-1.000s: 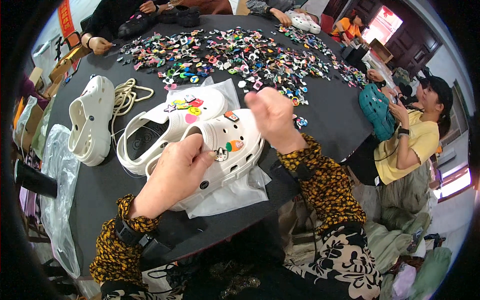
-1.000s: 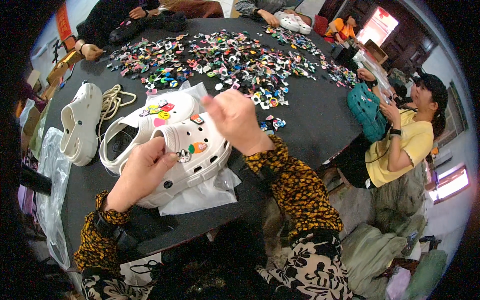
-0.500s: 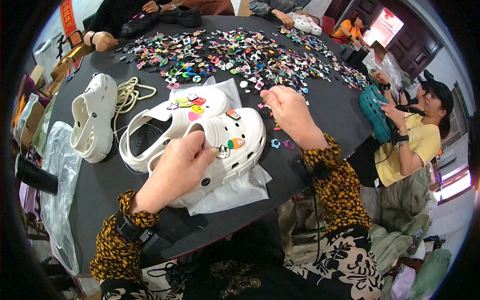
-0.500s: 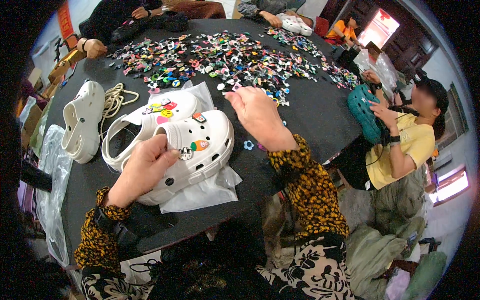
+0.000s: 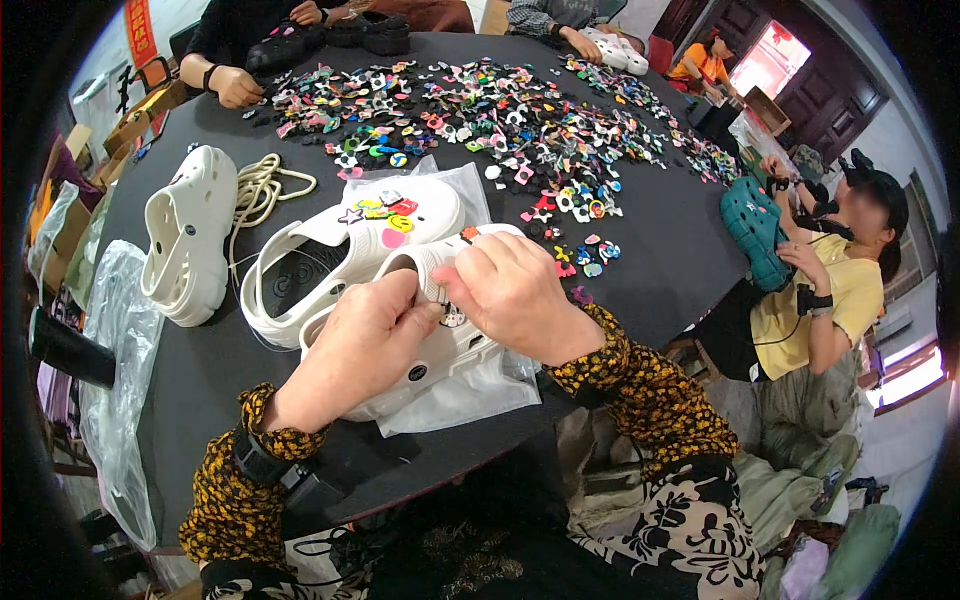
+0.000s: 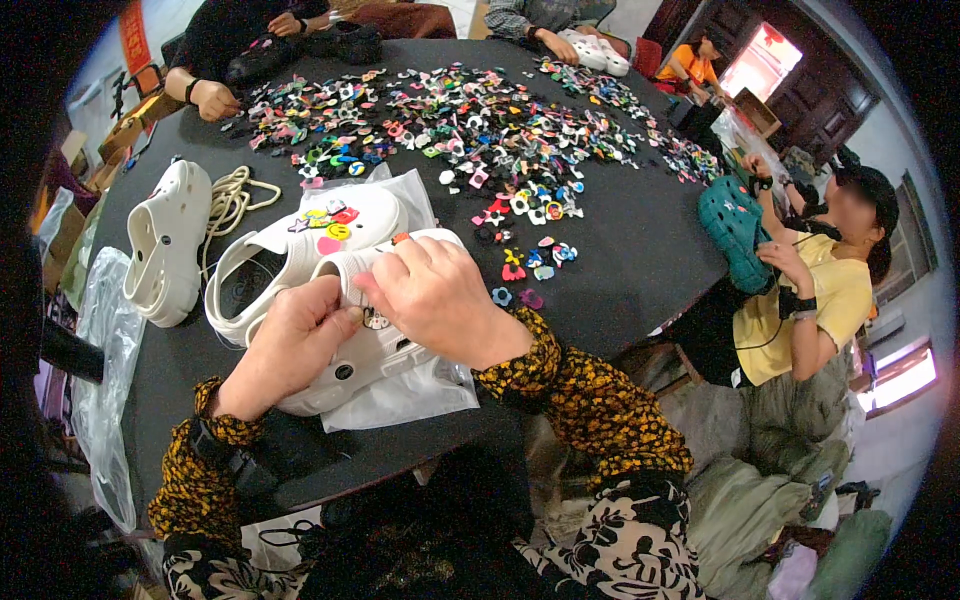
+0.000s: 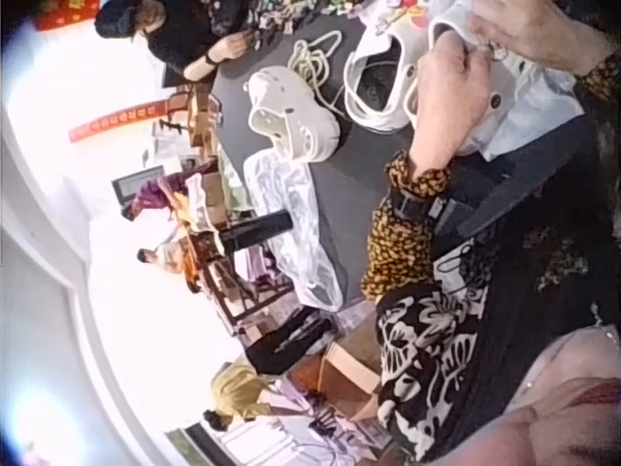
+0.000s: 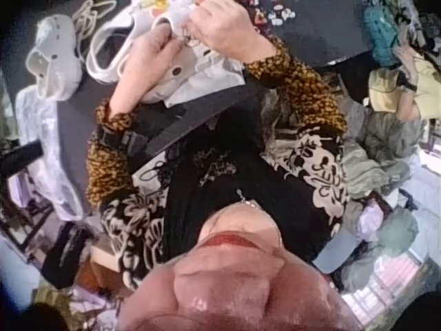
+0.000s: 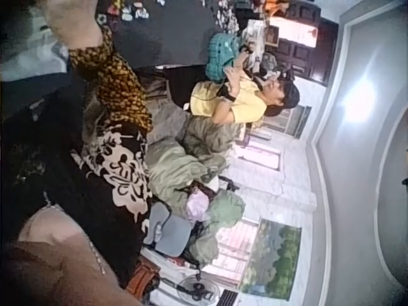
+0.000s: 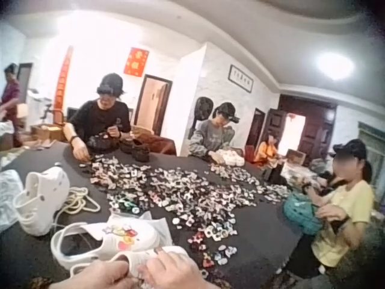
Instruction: Attaching decorative charms to the holes of foam-clog style shoes.
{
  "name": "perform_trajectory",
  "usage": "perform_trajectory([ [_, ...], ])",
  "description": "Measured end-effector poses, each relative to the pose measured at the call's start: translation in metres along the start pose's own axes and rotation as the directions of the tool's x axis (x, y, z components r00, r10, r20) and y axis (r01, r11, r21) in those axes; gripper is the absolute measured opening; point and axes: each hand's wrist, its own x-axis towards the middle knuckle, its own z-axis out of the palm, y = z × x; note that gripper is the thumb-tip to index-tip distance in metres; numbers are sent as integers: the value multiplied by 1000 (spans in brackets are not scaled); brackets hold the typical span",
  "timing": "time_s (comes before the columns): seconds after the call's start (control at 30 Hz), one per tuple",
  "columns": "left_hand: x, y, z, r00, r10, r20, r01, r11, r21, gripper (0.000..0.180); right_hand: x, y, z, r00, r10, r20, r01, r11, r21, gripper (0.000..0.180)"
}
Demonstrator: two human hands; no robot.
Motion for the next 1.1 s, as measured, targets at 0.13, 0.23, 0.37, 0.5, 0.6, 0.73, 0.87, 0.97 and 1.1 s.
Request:
perform_trajectory([
  [0.13,1,1,0,1000,21,-16,-21,1000,4,22,-2,3,1,997,-61,-40,60,998,-24,26],
  [0.23,1,0,1,1000,15,-12,-15,1000,0,22,-3,5,1,996,-68,-57,67,997,-23,26],
  [0.37,1,-1,1,999,39,-26,-40,999,-15,22,-3,4,2,993,-56,-104,56,998,-7,25],
  [0.5,0,-1,2,1000,14,-16,-14,1000,-7,22,-4,3,2,999,-12,-31,12,1000,14,24],
  [0.6,1,0,1,1000,-9,-5,9,1000,-6,22,-3,4,2,999,-28,-41,28,1000,-3,25],
  [0.73,2,2,0,1000,14,-11,-14,1000,-27,22,-2,7,0,998,-48,-44,49,999,19,27],
  [0.87,1,2,0,1000,-11,-4,11,1000,-9,22,-4,6,-2,999,-33,-4,33,999,42,27],
  [0.97,1,1,2,1000,2,-18,-2,1000,-7,22,-6,5,-1,999,-41,-11,41,999,30,29],
  [1.1,1,-1,4,1000,-16,-27,15,999,-41,21,-7,5,-2,990,-128,-54,127,992,-23,30],
])
